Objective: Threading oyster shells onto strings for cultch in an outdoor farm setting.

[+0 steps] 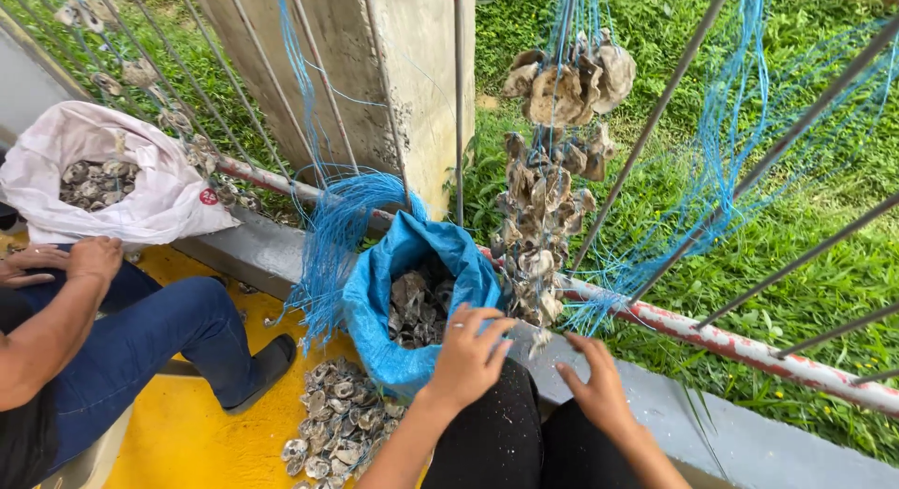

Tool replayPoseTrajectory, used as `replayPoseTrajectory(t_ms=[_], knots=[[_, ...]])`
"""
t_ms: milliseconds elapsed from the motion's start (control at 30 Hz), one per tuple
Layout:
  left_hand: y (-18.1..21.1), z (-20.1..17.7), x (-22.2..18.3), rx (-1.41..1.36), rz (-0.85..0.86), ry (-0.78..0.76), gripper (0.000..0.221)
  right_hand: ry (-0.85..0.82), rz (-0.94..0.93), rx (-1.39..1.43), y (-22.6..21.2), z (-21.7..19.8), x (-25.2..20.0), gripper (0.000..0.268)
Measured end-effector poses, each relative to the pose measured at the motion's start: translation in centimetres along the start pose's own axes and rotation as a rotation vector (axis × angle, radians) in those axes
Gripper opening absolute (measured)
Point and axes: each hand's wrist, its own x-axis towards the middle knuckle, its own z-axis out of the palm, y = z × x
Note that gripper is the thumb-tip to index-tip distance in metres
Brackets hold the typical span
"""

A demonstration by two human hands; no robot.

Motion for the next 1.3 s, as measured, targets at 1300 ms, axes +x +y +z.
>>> replayPoseTrajectory(t_ms=[1300], knots=[[-9.6, 1.2, -13.9, 0.228, -0.532, 0.049, 0.021, -0.004, -0.794, -0.764, -29.1, -10.9, 31.7, 0.018]])
